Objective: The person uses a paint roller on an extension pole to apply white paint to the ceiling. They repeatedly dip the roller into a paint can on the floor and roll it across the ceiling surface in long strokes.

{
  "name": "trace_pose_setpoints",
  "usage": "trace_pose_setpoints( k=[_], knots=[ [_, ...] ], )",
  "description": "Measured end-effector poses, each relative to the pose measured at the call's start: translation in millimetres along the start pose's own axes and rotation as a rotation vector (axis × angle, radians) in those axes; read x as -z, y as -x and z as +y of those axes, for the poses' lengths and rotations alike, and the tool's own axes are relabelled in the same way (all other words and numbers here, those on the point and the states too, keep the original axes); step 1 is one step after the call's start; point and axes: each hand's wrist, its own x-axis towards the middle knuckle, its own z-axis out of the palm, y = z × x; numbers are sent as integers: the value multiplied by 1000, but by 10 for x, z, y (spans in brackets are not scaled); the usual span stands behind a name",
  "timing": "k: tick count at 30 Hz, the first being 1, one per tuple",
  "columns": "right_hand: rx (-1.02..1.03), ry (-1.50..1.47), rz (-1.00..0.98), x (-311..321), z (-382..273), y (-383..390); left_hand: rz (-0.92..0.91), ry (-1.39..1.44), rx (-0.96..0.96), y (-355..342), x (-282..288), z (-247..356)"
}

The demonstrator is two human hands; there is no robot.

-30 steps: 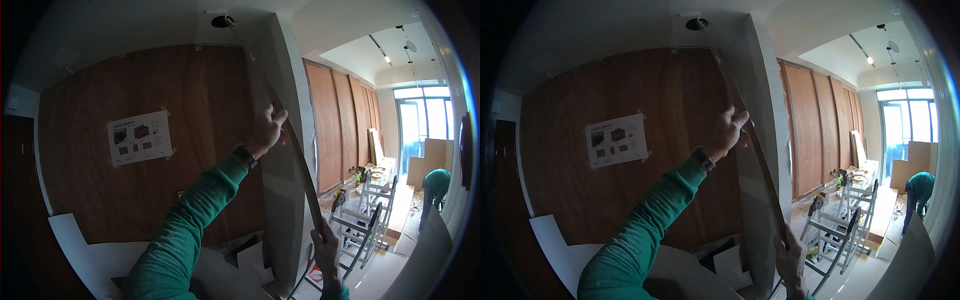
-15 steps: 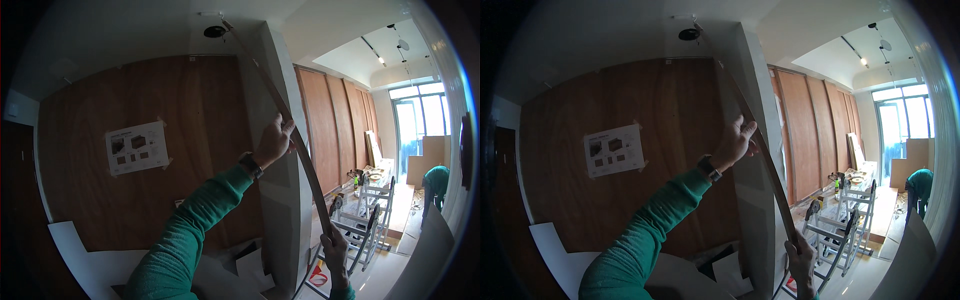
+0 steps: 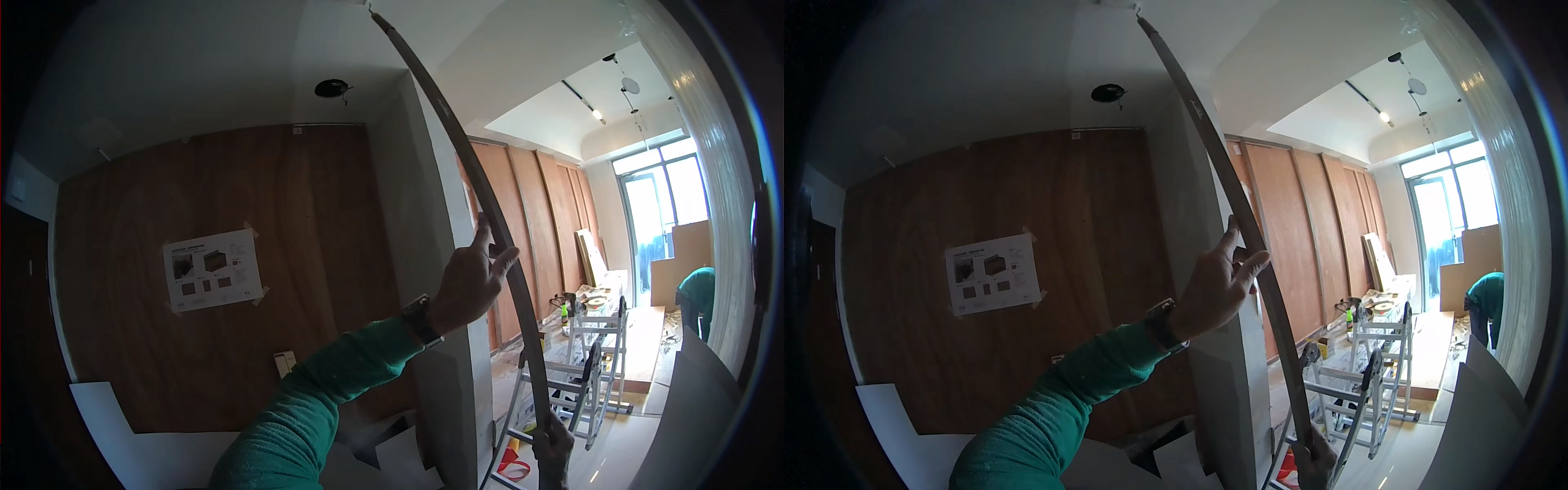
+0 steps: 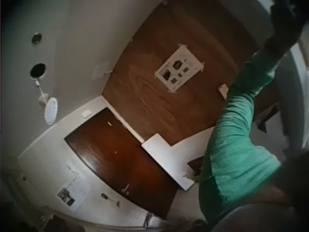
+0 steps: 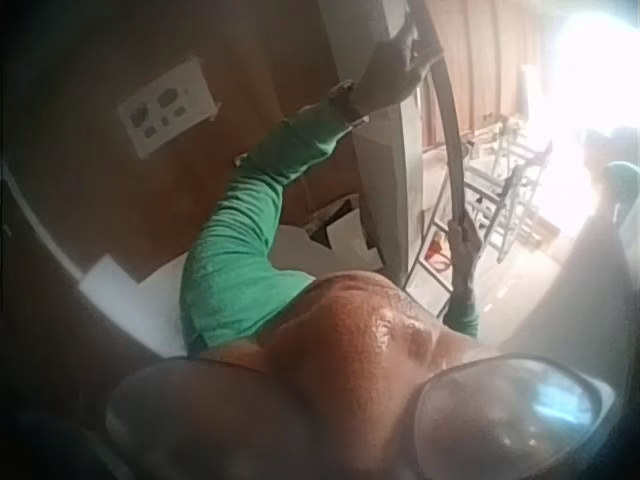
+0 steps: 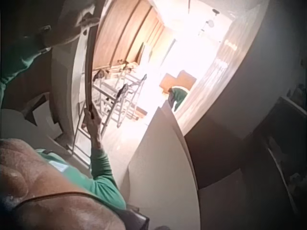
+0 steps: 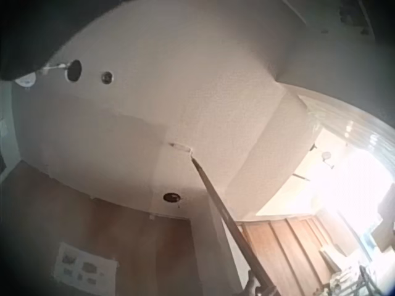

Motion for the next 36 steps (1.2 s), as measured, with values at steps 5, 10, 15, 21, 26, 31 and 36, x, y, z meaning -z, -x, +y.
trace_pose_setpoints(
  k=[5,10,15,21,26,31,36],
  knots=[
    [-17,125,7,242,-33,228,104,67,-213,14,-202,135],
    [41,103,65,358,-104,364,35,149,-206,10,-268,456],
    [55,63,127,525,69,303,-30,265,-186,-7,-333,600],
    [20,84,113,585,-20,182,9,271,-236,-140,-427,495],
    [23,125,72,612,-78,82,37,291,-184,-161,-408,395],
    [-27,183,23,280,-385,51,44,385,-5,-108,-162,163],
    [-7,216,-81,-131,-569,-108,134,418,97,-170,35,-355]
  ],
)
